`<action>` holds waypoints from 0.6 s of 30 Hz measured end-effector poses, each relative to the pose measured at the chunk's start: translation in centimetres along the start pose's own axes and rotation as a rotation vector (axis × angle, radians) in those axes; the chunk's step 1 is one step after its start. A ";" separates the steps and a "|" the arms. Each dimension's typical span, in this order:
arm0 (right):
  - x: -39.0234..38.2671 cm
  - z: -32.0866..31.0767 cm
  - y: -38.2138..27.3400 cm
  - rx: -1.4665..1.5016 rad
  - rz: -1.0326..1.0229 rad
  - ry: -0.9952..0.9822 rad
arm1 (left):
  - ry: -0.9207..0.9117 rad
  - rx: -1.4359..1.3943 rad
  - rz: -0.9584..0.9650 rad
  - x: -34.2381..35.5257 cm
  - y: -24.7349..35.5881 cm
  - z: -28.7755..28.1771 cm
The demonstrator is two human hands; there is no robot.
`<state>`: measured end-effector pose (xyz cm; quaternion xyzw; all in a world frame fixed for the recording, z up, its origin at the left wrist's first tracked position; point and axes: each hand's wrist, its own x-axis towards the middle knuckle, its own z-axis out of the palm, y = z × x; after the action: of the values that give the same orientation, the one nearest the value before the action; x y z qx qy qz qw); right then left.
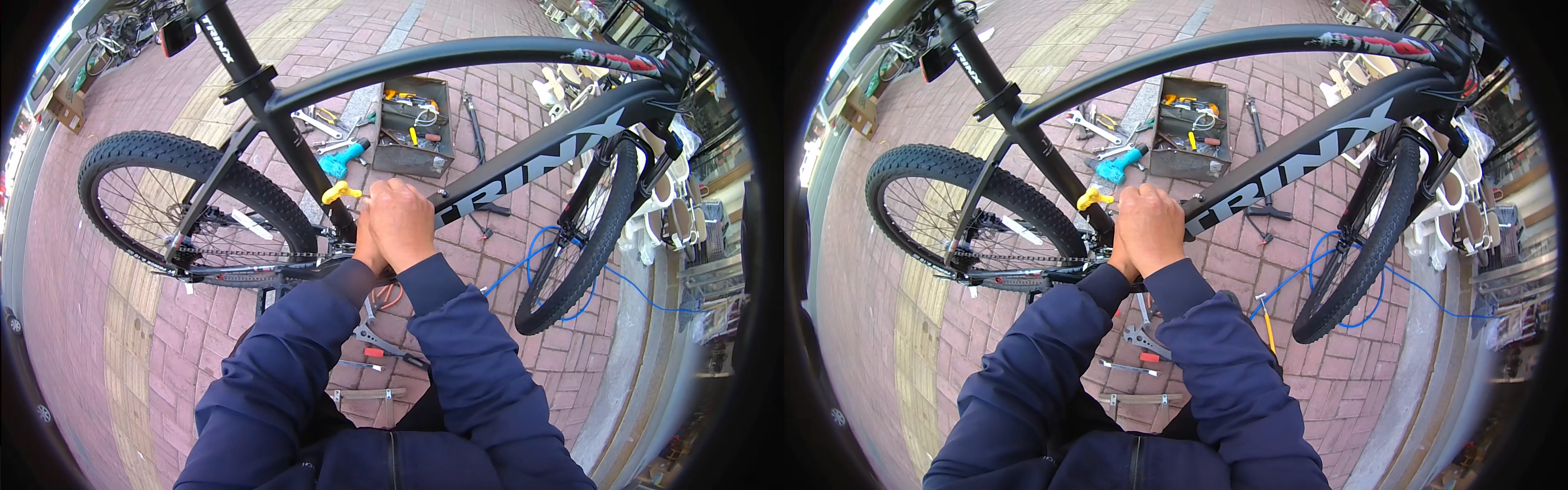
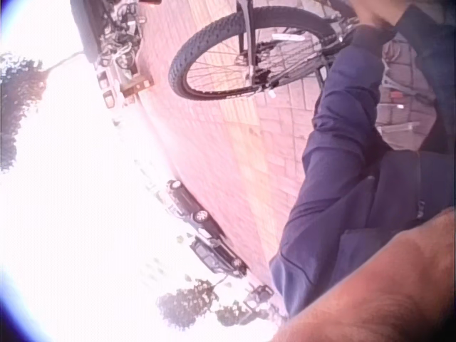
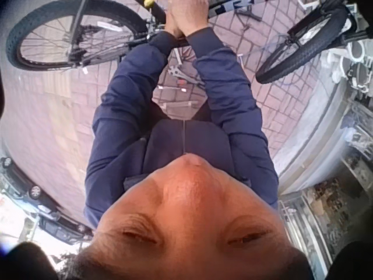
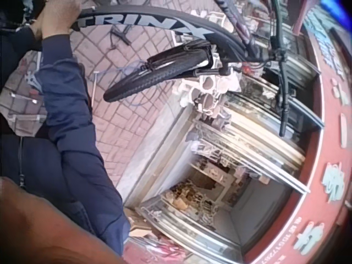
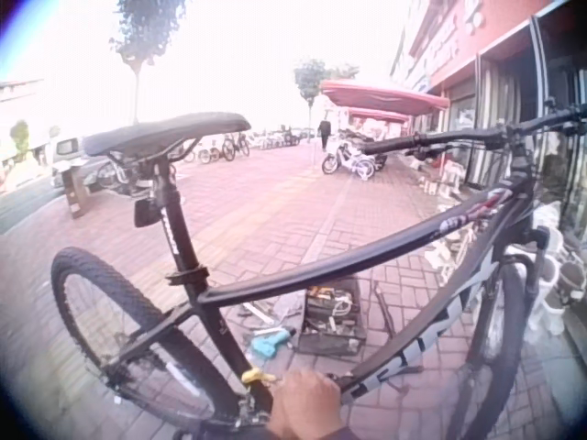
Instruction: The person uses a yellow T-handle hex key to tighten bolts on the crankset and chainring area of a black mountain bike. They rotate the crank arm and pedal to check the drivetrain while continuing to adjust fasteners on the bottom bracket area.
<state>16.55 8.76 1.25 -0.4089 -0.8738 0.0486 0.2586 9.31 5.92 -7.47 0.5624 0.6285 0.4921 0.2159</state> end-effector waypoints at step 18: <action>1.0 0.5 1.0 0.053 0.060 0.042 | -0.006 -0.143 -0.101 0.2 0.3 0.5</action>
<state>16.50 10.27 0.97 -0.4289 -0.8540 0.0709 0.2860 9.85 6.26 -7.39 0.5145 0.6186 0.5226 0.2821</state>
